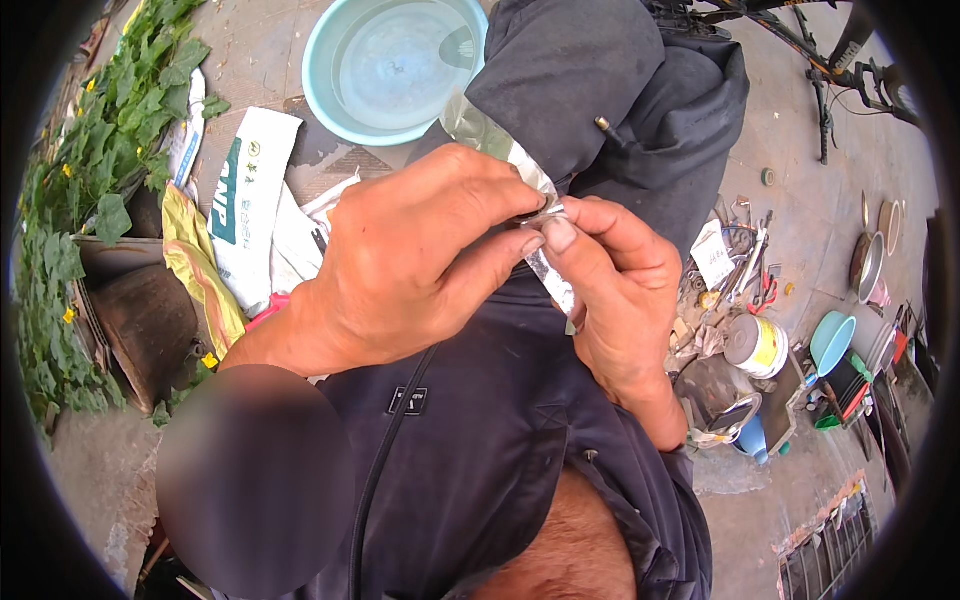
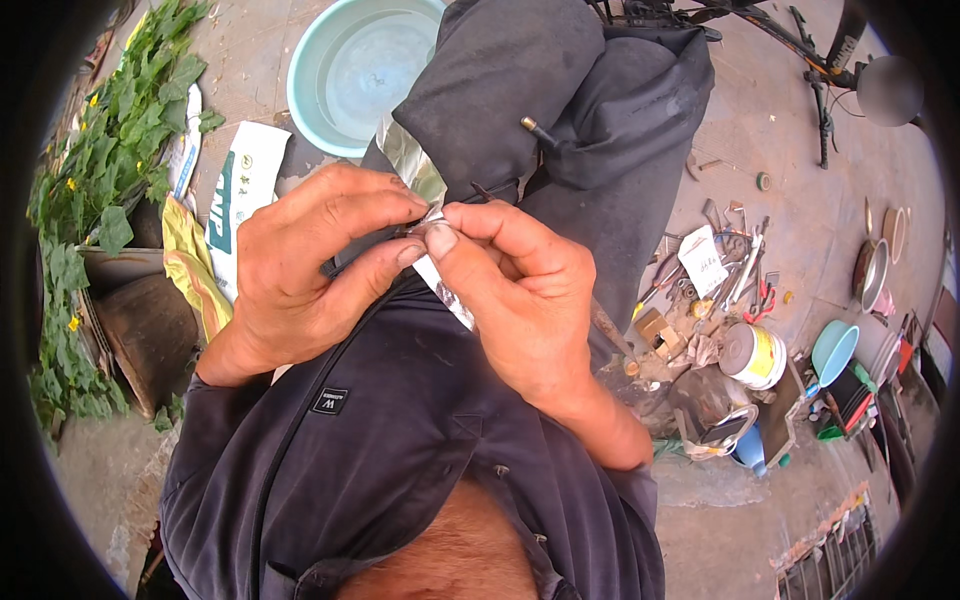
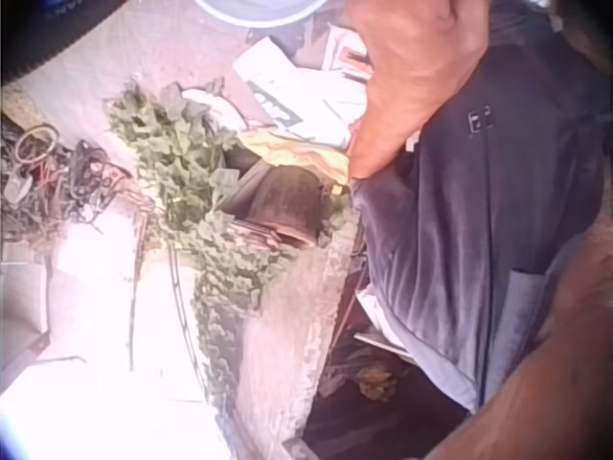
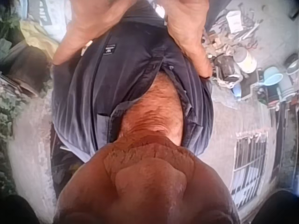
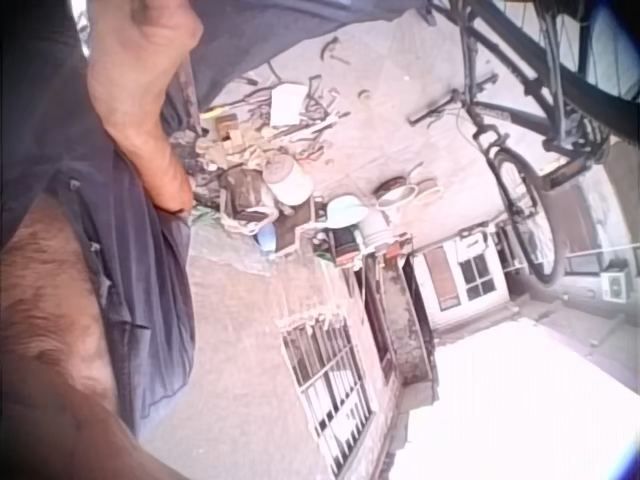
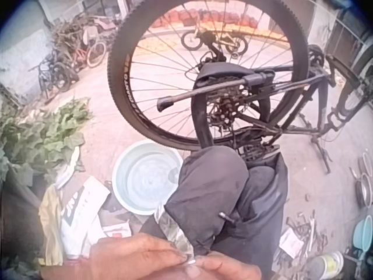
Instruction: The person opens a can of rubber cement, applies it to a punctured bicycle inner tube, and then applies a patch to the tube. The person uses a small metal tool to open the can and their fingers to apply the cement.
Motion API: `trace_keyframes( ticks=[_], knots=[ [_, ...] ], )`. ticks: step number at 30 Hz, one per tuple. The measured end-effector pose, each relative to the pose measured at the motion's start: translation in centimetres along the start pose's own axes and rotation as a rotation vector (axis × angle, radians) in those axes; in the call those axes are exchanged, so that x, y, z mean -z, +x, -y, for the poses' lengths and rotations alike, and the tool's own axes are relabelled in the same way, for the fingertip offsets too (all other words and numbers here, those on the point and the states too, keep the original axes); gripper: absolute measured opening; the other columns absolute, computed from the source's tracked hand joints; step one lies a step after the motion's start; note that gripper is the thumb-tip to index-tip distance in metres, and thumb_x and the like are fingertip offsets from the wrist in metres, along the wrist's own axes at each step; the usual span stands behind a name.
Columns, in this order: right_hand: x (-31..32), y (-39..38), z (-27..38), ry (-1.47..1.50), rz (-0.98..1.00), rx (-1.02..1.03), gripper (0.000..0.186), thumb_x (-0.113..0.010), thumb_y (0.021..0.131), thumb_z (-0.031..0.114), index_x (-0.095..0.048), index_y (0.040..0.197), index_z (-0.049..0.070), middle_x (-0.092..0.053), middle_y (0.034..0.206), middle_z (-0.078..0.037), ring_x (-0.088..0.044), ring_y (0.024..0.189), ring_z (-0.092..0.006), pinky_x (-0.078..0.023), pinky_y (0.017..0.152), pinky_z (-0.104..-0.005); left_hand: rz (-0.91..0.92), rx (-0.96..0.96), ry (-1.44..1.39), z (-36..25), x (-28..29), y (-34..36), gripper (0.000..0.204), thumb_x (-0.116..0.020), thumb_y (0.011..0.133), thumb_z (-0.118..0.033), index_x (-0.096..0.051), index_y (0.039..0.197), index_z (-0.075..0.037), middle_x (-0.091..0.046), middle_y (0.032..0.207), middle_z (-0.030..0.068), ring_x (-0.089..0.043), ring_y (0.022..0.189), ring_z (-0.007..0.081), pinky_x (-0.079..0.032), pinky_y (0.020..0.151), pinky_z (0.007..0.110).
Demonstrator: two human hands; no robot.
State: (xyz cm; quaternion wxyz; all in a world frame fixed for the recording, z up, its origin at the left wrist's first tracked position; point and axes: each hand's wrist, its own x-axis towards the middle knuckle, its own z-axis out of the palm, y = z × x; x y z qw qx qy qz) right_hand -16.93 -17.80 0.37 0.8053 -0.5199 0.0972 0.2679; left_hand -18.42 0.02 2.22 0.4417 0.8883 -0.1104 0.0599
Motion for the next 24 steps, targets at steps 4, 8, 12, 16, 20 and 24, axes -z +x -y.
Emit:
trace_keyframes(
  ticks=[4,8,12,16,20,24],
  knots=[
    [0.1,0.2,-0.6,-0.219,0.014,0.184,0.012,-0.068,0.091,-0.002,-0.071,0.102,-0.004,-0.063,0.081,0.001,-0.051,0.066,-0.0009,-0.040,0.057,-0.0174,-0.033,-0.021,0.045,0.1,-0.2,-0.3,0.024,-0.077,0.076,0.003,-0.070,0.099,0.001,-0.070,0.092,0.0146,-0.071,0.079,0.0249,-0.056,0.068,0.030],
    [-0.3,0.1,-0.8,-0.358,-0.013,0.310,0.013,-0.071,0.087,-0.003,-0.071,0.100,-0.003,-0.063,0.079,-0.001,-0.049,0.062,-0.0013,-0.039,0.053,-0.0188,-0.064,-0.100,0.149,0.1,-0.3,0.0,0.023,-0.073,0.075,0.006,-0.069,0.097,0.002,-0.070,0.089,0.0150,-0.071,0.076,0.0259,-0.056,0.064,0.030],
    [-0.2,0.3,-1.5,-0.496,-0.033,0.442,0.015,-0.072,0.084,-0.005,-0.071,0.099,-0.003,-0.063,0.078,-0.003,-0.050,0.059,-0.0030,-0.040,0.051,-0.0208,-0.055,-0.144,0.208,-0.1,-0.3,0.2,0.022,-0.071,0.073,0.008,-0.068,0.094,0.003,-0.070,0.086,0.0146,-0.071,0.071,0.0267,-0.055,0.059,0.031],
    [-0.4,0.3,-1.1,-0.608,-0.032,0.468,0.016,-0.072,0.083,-0.005,-0.071,0.099,-0.002,-0.063,0.077,-0.004,-0.051,0.057,-0.0049,-0.041,0.050,-0.0225,-0.031,-0.141,0.248,-0.1,-0.3,0.2,0.021,-0.071,0.071,0.008,-0.066,0.091,0.002,-0.070,0.085,0.0136,-0.070,0.069,0.0260,-0.054,0.055,0.031],
    [-0.4,0.4,-1.2,-0.654,-0.023,0.522,0.016,-0.072,0.082,-0.005,-0.071,0.098,-0.002,-0.063,0.077,-0.004,-0.052,0.057,-0.0056,-0.041,0.050,-0.0232,0.007,-0.091,0.247,-0.2,-0.3,0.1,0.020,-0.070,0.071,0.008,-0.066,0.089,0.001,-0.070,0.084,0.0123,-0.070,0.068,0.0255,-0.054,0.055,0.031],
    [-0.3,0.2,-1.0,-0.623,0.001,0.469,0.014,-0.070,0.084,-0.007,-0.070,0.098,-0.004,-0.061,0.078,-0.002,-0.050,0.062,-0.0037,-0.039,0.053,-0.0200,0.057,0.010,0.159,-0.1,0.1,0.3,0.018,-0.070,0.072,0.008,-0.065,0.088,0.001,-0.069,0.081,0.0117,-0.069,0.069,0.0247,-0.053,0.058,0.030]
  ],
)
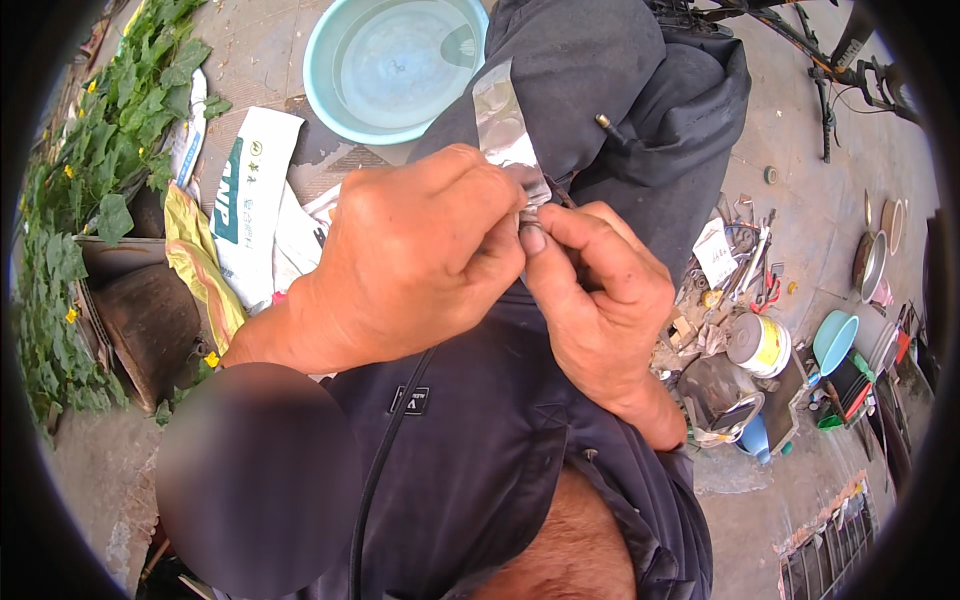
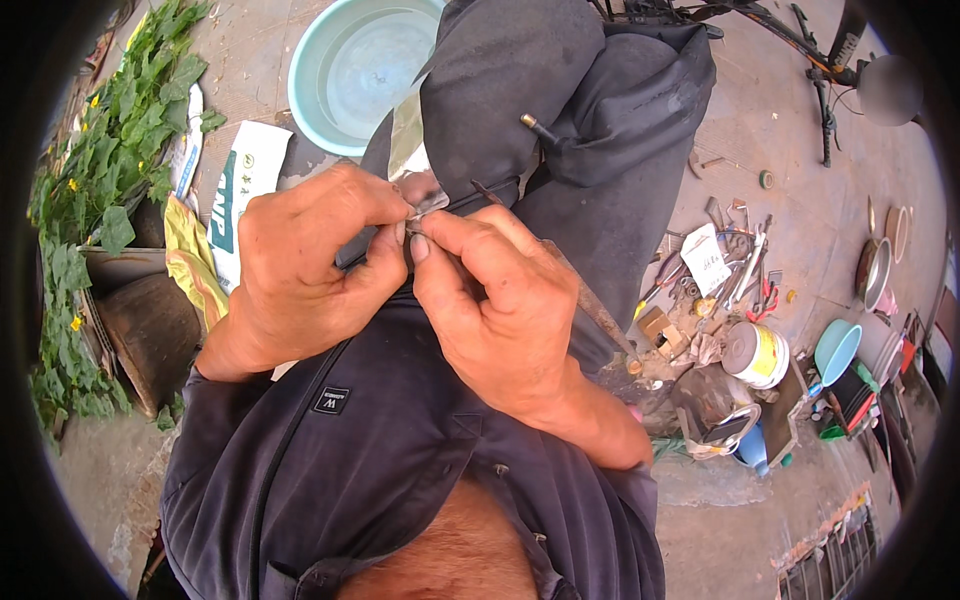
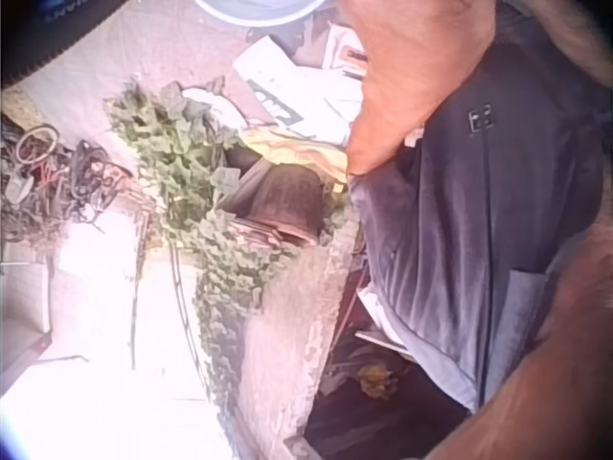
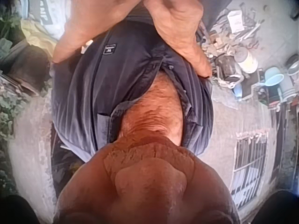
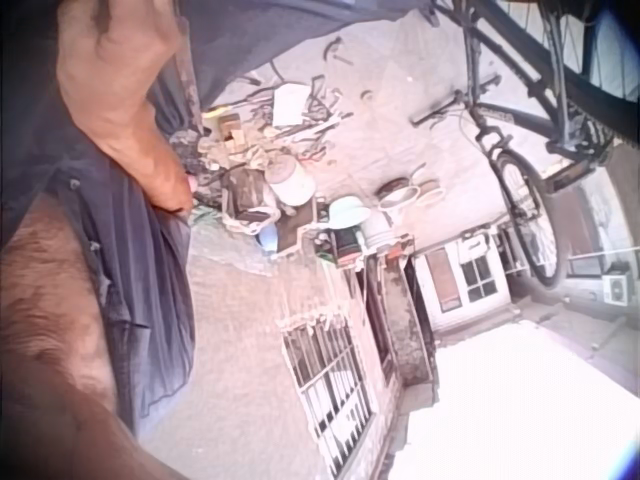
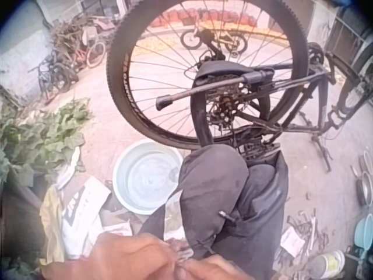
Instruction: The person opens a can of rubber cement, applies it to a punctured bicycle inner tube, and then applies a patch to the tube. The person uses a small metal tool to open the can and their fingers to apply the cement.
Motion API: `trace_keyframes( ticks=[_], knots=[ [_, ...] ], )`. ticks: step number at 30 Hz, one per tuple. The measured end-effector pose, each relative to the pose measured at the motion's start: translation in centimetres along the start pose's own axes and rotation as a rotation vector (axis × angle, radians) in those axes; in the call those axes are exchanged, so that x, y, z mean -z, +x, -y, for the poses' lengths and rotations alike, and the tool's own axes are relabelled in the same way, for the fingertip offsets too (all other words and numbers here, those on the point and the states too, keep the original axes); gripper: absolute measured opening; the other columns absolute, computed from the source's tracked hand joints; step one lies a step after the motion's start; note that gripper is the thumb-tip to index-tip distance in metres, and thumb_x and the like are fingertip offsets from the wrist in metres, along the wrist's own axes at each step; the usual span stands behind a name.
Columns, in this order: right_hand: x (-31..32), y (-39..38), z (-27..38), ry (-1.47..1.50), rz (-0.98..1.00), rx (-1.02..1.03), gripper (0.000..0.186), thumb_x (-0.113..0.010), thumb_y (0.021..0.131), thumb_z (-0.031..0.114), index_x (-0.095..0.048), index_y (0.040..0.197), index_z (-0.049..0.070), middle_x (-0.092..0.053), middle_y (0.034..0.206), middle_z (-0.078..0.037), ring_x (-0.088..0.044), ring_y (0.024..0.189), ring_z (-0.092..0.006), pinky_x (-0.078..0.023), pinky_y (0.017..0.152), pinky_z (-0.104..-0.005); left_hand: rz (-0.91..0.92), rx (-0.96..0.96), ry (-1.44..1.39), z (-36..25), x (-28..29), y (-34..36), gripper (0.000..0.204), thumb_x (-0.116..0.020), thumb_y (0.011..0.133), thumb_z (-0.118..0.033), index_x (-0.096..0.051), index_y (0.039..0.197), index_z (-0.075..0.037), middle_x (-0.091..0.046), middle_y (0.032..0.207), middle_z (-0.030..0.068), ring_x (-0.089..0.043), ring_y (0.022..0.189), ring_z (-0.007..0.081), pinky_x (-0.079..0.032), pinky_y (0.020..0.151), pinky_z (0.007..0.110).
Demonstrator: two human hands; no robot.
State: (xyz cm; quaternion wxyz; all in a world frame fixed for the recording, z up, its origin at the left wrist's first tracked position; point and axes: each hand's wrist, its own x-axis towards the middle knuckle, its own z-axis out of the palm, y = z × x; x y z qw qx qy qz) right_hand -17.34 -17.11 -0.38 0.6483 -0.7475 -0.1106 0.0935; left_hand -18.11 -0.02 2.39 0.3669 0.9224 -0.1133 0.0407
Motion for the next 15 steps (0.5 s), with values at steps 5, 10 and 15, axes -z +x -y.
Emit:
trace_keyframes(
  ticks=[5,10,15],
  knots=[
    [0.2,-0.1,-0.2,0.064,0.012,-0.054,0.014,-0.071,0.084,-0.004,-0.070,0.098,-0.002,-0.062,0.077,-0.003,-0.051,0.058,-0.0039,-0.040,0.051,-0.0217,0.100,0.128,-0.233,0.7,0.8,0.5,0.016,-0.068,0.074,0.010,-0.065,0.088,0.005,-0.068,0.080,0.0124,-0.067,0.070,0.0193,-0.052,0.064,0.027],
    [0.5,0.2,0.4,0.052,0.024,-0.116,0.011,-0.069,0.087,-0.005,-0.070,0.098,-0.004,-0.058,0.076,0.000,-0.048,0.062,-0.0023,-0.037,0.053,-0.0197,0.156,0.155,-0.311,0.8,1.3,0.6,0.017,-0.067,0.075,0.011,-0.066,0.091,0.006,-0.068,0.081,0.0123,-0.067,0.072,0.0180,-0.052,0.065,0.028],
    [0.2,0.3,0.7,-0.022,-0.001,-0.086,0.011,-0.069,0.087,-0.005,-0.070,0.098,-0.005,-0.057,0.077,0.001,-0.046,0.064,-0.0018,-0.036,0.054,-0.0190,0.123,0.116,-0.277,0.2,1.4,1.0,0.017,-0.067,0.076,0.011,-0.067,0.092,0.005,-0.069,0.082,0.0123,-0.067,0.071,0.0186,-0.053,0.067,0.028]
  ],
)
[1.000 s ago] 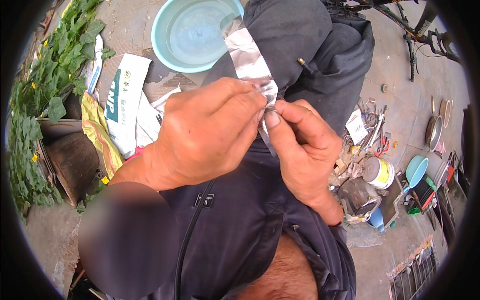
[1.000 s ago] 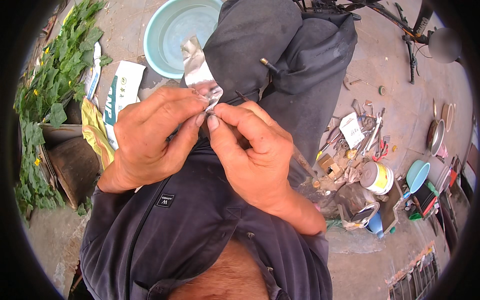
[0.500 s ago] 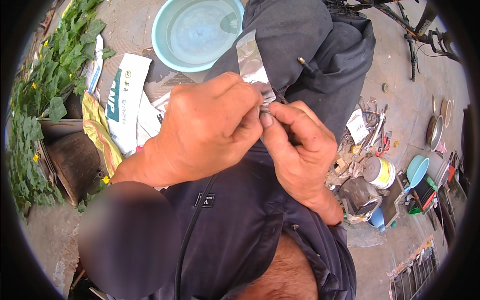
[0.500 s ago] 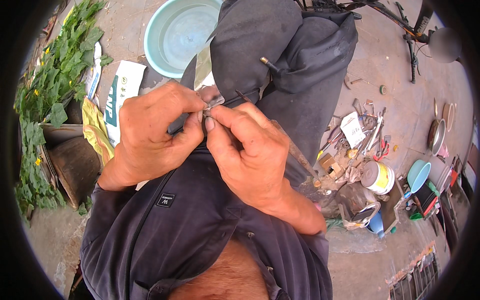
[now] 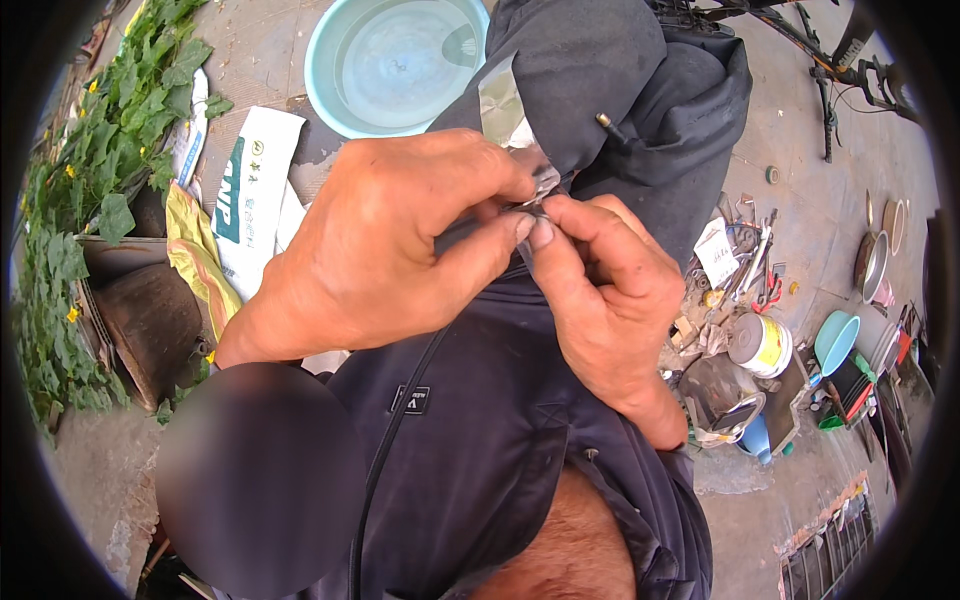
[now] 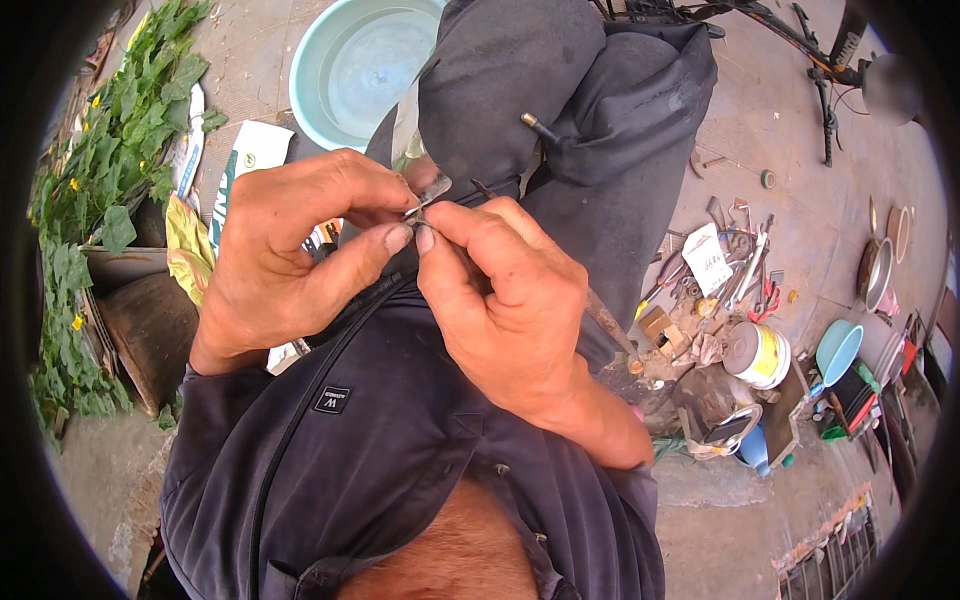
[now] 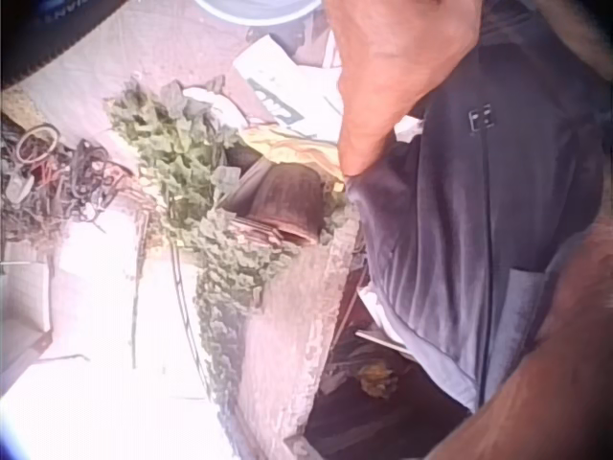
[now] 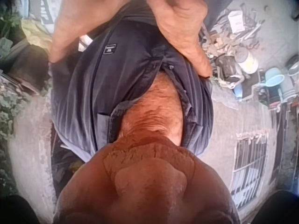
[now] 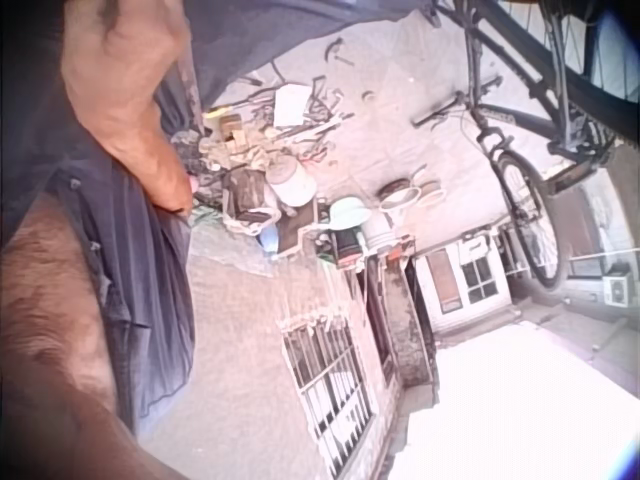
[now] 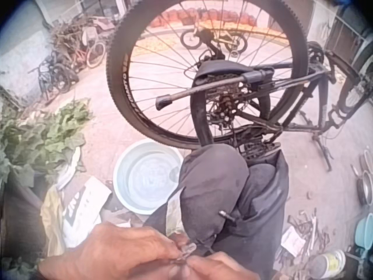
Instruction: The person opens a can of rubber cement, applies it to a punctured bicycle inner tube, and then applies a patch to the tube. The person uses a small metal tool to open the can and their fingers to apply the cement.
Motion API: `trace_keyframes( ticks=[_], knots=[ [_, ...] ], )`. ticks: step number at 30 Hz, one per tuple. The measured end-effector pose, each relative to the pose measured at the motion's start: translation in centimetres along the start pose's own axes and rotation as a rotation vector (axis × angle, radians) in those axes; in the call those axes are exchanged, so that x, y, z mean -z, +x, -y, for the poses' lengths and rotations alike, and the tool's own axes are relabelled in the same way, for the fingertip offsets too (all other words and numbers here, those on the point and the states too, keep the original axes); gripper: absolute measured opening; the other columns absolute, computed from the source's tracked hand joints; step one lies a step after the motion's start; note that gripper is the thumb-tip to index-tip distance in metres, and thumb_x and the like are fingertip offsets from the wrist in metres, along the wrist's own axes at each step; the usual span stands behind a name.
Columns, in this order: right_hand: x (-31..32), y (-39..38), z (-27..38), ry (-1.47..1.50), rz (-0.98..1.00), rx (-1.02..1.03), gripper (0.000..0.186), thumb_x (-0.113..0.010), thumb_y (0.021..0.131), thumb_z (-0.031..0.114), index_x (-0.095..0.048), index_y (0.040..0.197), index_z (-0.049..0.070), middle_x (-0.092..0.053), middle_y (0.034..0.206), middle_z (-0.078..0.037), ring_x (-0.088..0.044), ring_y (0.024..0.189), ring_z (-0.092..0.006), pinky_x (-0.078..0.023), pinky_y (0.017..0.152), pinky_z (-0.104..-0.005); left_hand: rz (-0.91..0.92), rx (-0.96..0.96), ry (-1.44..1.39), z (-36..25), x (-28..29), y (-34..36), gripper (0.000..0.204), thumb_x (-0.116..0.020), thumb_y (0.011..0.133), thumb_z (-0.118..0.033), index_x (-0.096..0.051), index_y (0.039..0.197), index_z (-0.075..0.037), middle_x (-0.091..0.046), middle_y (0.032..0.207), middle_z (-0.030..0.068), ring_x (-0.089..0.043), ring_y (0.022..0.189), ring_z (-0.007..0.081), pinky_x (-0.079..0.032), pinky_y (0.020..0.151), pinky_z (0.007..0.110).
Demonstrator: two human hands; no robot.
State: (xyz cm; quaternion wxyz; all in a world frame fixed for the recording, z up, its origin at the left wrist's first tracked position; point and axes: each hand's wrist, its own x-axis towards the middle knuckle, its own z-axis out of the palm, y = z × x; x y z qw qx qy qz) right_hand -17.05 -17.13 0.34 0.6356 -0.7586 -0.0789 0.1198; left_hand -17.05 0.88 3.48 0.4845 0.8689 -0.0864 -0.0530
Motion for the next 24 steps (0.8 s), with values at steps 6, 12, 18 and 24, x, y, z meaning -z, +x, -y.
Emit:
trace_keyframes(
  ticks=[6,12,18,24],
  knots=[
    [-0.1,0.1,-0.6,-0.033,-0.006,0.074,0.014,-0.072,0.083,-0.004,-0.071,0.097,-0.002,-0.061,0.074,-0.004,-0.052,0.057,-0.0052,-0.041,0.050,-0.0226,-0.029,-0.063,0.096,0.4,-0.2,0.3,0.011,-0.066,0.078,0.009,-0.064,0.087,0.004,-0.067,0.078,0.0114,-0.066,0.070,0.0185,-0.055,0.070,0.031],
    [0.2,-0.1,-0.5,0.324,0.018,-0.172,0.014,-0.069,0.088,-0.004,-0.070,0.102,-0.003,-0.062,0.079,-0.001,-0.053,0.063,-0.0036,-0.042,0.054,-0.0203,-0.025,0.107,-0.096,0.5,-0.3,0.3,0.003,-0.063,0.084,0.005,-0.062,0.086,0.003,-0.066,0.077,0.0082,-0.064,0.070,0.0130,-0.054,0.072,0.028],
    [0.7,0.0,-0.5,0.668,0.084,-0.282,0.019,-0.062,0.093,-0.006,-0.066,0.111,-0.007,-0.072,0.098,-0.010,-0.067,0.088,-0.0110,-0.053,0.075,-0.0212,-0.008,0.342,-0.677,1.4,-0.4,0.4,0.004,-0.060,0.090,0.001,-0.063,0.093,0.002,-0.069,0.090,0.0113,-0.064,0.073,0.0122,-0.054,0.074,0.029],
    [1.4,0.3,-0.5,0.882,0.131,-0.457,0.018,-0.063,0.094,-0.003,-0.066,0.111,-0.006,-0.072,0.104,-0.016,-0.069,0.094,-0.0158,-0.055,0.080,-0.0242,-0.012,0.305,-0.923,2.8,-0.6,0.4,0.008,-0.061,0.091,-0.005,-0.063,0.094,0.002,-0.069,0.101,0.0172,-0.066,0.075,0.0161,-0.055,0.073,0.031]
  ],
)
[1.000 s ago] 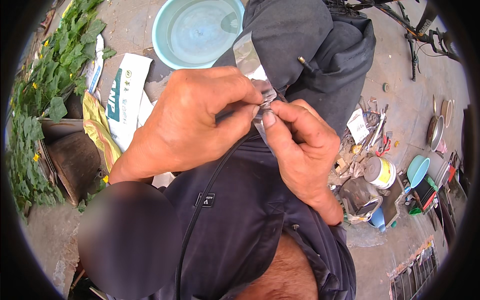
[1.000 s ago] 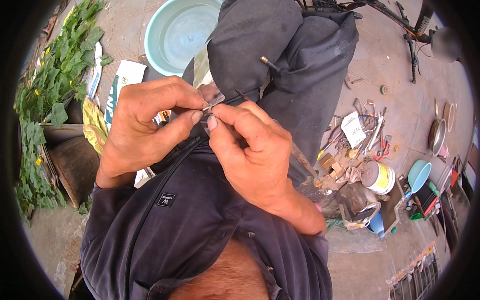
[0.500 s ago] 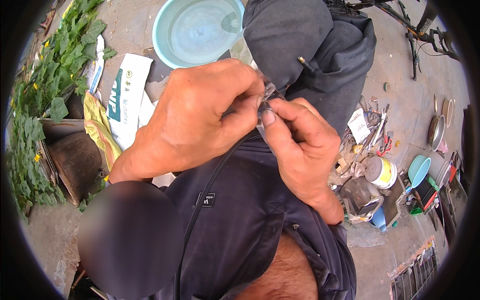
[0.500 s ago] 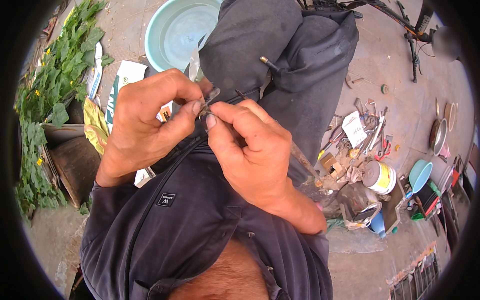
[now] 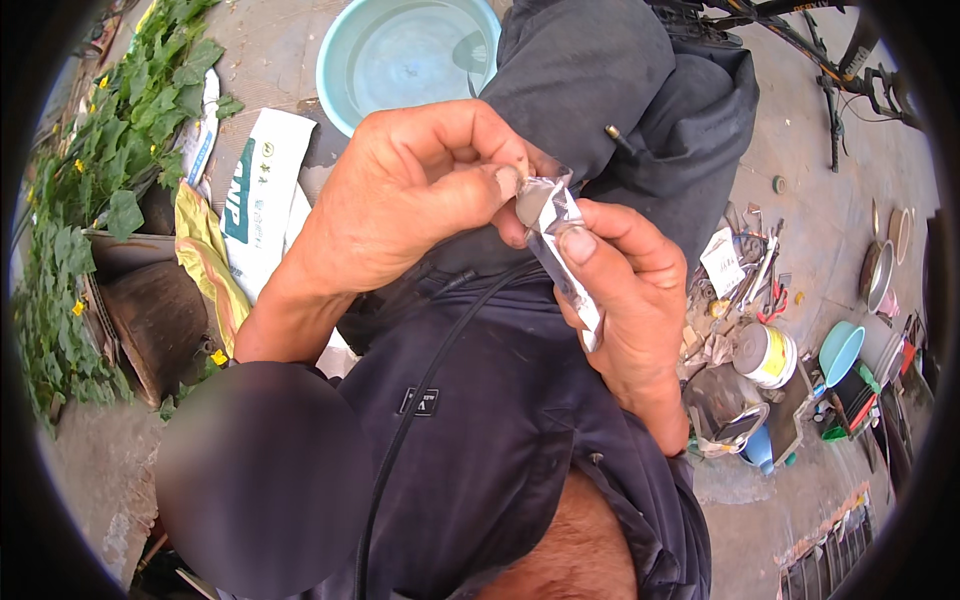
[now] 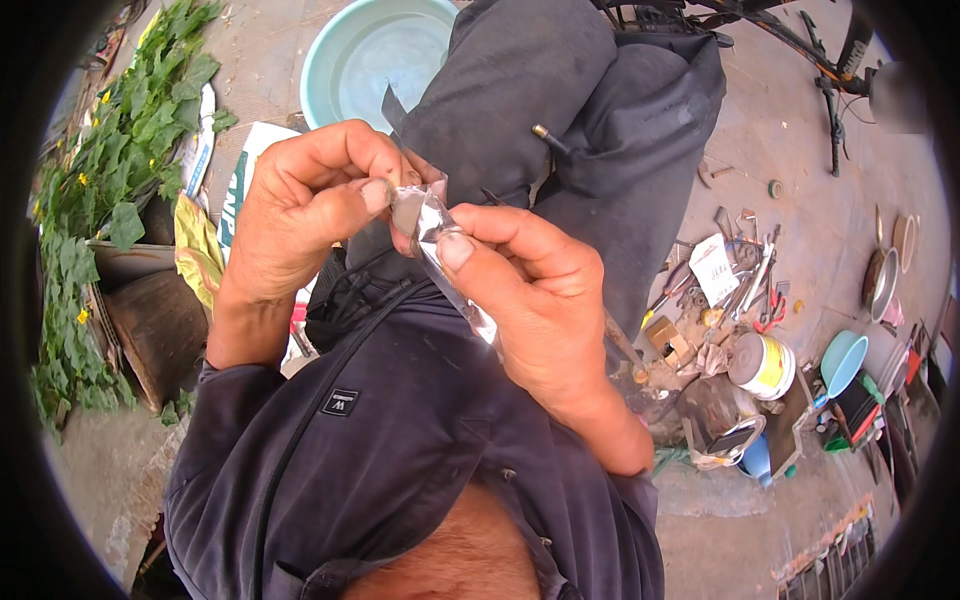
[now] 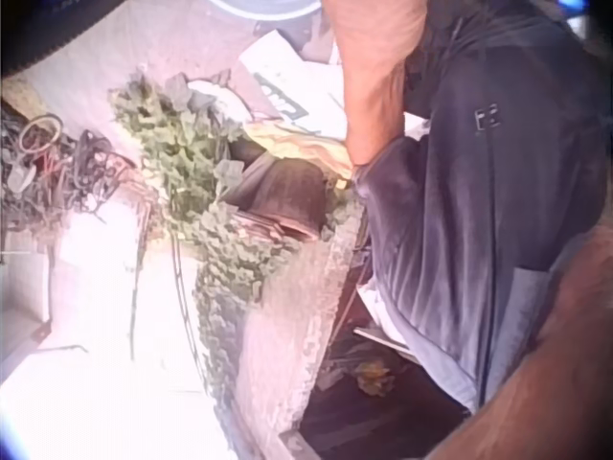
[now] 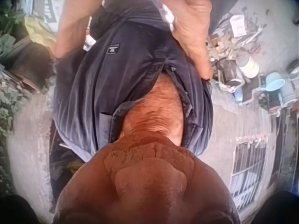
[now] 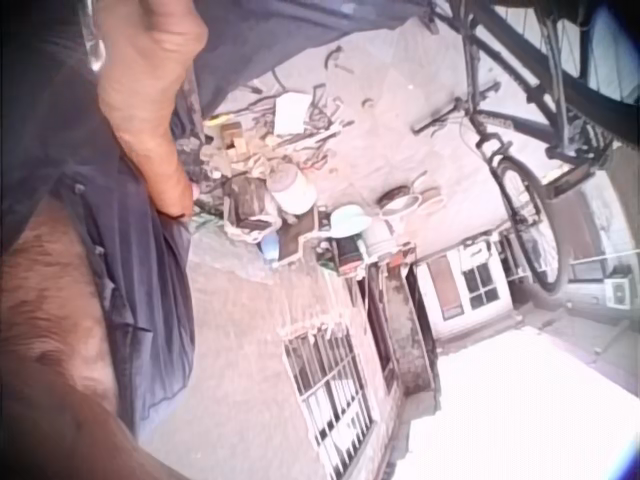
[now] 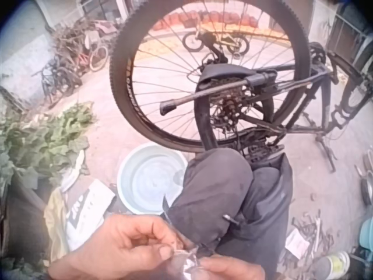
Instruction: The person opens a can of rubber cement, applies it to a punctured bicycle inner tube, and then applies a patch to the tube. The person uses a small metal tool to open the can and their fingers to apply the cement.
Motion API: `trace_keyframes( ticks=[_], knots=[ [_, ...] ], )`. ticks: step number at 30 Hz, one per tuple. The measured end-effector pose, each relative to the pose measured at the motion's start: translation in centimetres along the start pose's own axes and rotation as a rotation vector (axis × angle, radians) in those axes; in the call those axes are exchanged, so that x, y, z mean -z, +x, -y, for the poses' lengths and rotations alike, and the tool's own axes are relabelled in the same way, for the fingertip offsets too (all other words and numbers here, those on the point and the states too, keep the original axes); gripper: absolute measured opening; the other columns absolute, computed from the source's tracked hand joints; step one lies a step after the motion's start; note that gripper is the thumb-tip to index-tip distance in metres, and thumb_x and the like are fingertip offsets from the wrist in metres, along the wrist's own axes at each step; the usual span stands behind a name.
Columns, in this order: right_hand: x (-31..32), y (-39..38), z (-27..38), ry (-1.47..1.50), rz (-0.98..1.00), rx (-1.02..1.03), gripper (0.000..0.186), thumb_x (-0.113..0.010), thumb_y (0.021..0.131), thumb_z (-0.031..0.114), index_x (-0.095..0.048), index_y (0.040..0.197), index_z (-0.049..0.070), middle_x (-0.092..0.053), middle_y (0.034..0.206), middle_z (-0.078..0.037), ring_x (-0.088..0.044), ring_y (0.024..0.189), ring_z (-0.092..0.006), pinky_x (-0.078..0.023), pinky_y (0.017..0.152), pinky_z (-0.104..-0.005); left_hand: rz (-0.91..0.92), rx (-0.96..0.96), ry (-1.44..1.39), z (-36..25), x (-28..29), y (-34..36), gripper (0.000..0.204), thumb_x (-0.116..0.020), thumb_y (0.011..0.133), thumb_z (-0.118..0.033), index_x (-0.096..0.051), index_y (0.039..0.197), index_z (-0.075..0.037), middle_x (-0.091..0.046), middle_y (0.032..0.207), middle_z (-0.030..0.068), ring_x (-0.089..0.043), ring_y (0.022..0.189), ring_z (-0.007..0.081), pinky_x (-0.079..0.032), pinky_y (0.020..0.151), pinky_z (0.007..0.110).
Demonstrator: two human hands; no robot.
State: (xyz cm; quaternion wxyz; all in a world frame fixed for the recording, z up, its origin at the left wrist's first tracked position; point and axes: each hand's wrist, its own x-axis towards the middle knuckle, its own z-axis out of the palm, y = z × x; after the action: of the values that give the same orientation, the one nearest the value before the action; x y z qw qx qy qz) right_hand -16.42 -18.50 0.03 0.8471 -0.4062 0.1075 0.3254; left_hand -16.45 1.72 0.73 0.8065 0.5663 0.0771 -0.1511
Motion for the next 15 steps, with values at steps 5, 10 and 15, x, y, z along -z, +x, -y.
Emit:
trace_keyframes(
  ticks=[5,10,15],
  knots=[
    [0.0,0.3,0.6,0.111,0.020,-0.063,0.017,-0.064,0.094,0.001,-0.067,0.110,-0.005,-0.073,0.100,-0.015,-0.064,0.076,-0.0080,-0.048,0.061,-0.0193,-0.018,-0.037,-0.106,0.3,-0.1,0.3,0.012,-0.062,0.092,-0.009,-0.064,0.096,0.002,-0.069,0.099,0.0177,-0.068,0.075,0.0199,-0.058,0.072,0.034],
    [-0.6,0.2,1.0,0.015,-0.100,-0.090,0.019,-0.063,0.094,0.005,-0.066,0.111,-0.003,-0.068,0.084,-0.008,-0.049,0.054,-0.0021,-0.033,0.044,-0.0184,0.007,0.014,-0.166,-0.2,0.9,0.4,0.017,-0.062,0.093,-0.014,-0.062,0.098,0.002,-0.068,0.090,0.0184,-0.068,0.074,0.0222,-0.059,0.071,0.038],
    [1.0,-0.7,1.1,0.024,-0.102,-0.054,0.016,-0.066,0.092,0.000,-0.069,0.107,-0.004,-0.070,0.086,-0.004,-0.055,0.065,-0.0016,-0.040,0.056,-0.0163,-0.040,-0.116,-0.286,-1.0,3.6,0.5,0.015,-0.060,0.095,-0.014,-0.063,0.102,-0.001,-0.070,0.089,0.0148,-0.071,0.073,0.0260,-0.061,0.071,0.041]
  ],
)
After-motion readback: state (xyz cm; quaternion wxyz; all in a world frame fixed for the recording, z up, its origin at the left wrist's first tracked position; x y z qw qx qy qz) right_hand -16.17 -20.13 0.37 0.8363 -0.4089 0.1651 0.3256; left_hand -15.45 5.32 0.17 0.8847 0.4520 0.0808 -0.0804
